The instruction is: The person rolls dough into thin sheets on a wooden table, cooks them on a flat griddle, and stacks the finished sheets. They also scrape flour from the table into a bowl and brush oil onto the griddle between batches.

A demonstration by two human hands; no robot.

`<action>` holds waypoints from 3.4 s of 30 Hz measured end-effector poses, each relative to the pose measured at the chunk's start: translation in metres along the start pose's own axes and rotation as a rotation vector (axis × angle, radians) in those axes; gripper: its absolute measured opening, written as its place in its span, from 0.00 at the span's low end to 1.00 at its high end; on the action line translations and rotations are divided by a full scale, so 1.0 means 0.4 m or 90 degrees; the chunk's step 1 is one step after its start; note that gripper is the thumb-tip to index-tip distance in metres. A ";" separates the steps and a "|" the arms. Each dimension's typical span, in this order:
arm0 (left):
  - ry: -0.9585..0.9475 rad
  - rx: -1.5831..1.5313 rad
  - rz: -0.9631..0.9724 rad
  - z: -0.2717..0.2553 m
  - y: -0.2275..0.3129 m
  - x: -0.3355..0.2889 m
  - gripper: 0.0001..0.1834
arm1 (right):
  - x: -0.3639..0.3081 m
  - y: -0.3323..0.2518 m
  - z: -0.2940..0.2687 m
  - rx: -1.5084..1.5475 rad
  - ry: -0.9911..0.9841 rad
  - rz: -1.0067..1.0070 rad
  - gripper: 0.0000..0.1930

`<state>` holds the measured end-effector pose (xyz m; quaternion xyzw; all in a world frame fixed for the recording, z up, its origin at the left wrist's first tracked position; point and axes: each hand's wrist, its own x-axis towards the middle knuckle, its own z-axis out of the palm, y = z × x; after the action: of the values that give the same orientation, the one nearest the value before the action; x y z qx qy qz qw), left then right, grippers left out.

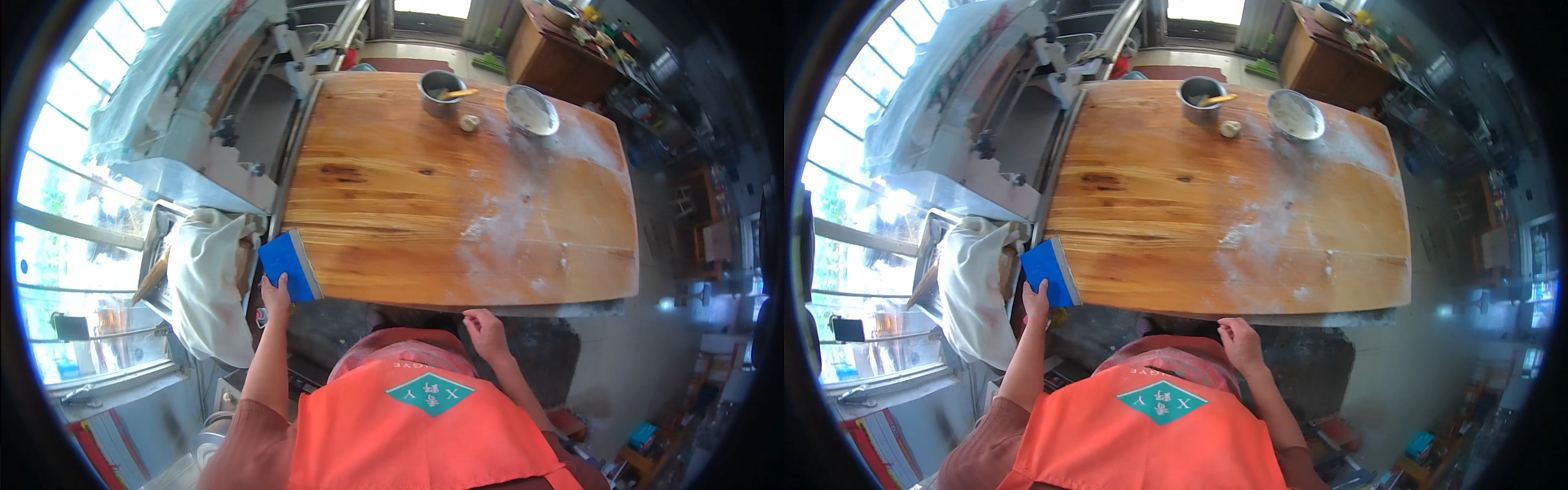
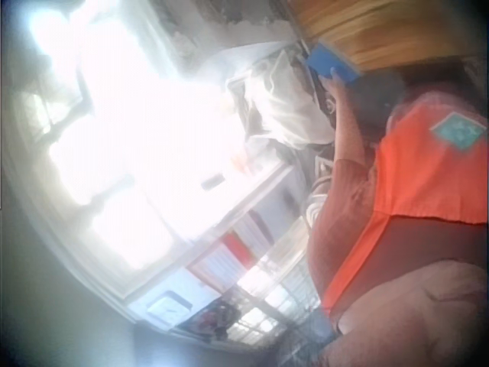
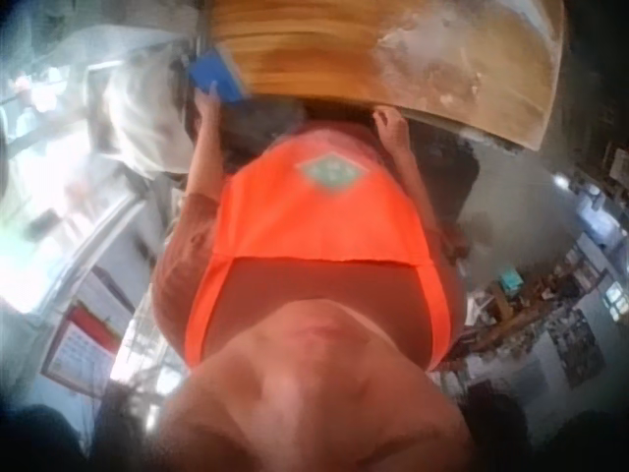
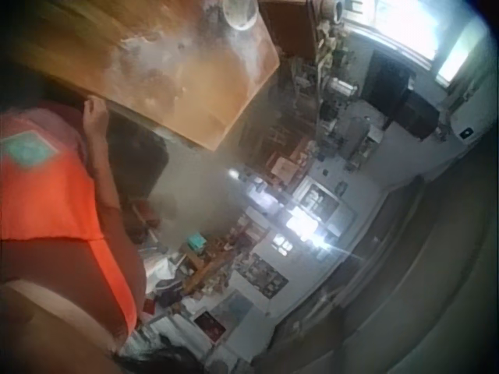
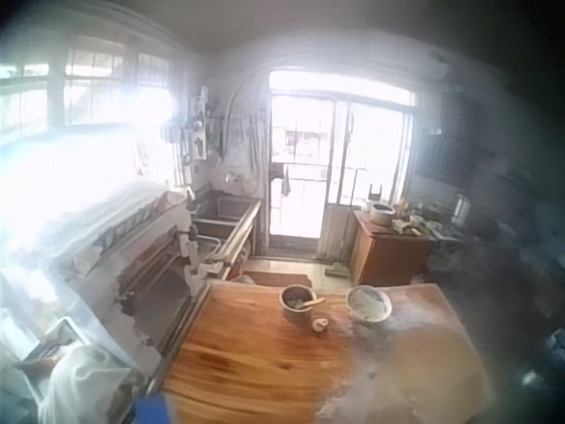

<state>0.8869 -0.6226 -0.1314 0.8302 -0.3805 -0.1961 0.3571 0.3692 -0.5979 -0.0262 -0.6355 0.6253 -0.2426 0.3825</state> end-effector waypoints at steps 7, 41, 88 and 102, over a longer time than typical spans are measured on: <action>-0.204 -0.032 0.044 0.525 0.477 -0.375 0.24 | -0.003 0.073 -0.135 0.038 0.023 -0.049 0.07; 0.132 0.030 -0.043 0.357 0.338 0.247 0.30 | 0.155 0.200 -0.292 0.132 0.036 0.144 0.09; -0.055 0.049 0.048 0.684 0.842 -0.489 0.21 | 0.177 0.564 -0.792 0.205 0.028 0.094 0.08; 0.012 0.002 0.060 1.070 0.970 -0.592 0.25 | 0.120 0.579 -0.767 0.240 -0.032 0.108 0.10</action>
<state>0.2903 -0.8063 -0.1166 0.8138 -0.4160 -0.1711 0.3680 -0.0086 -0.6839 -0.0363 -0.5036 0.6100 -0.3064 0.5295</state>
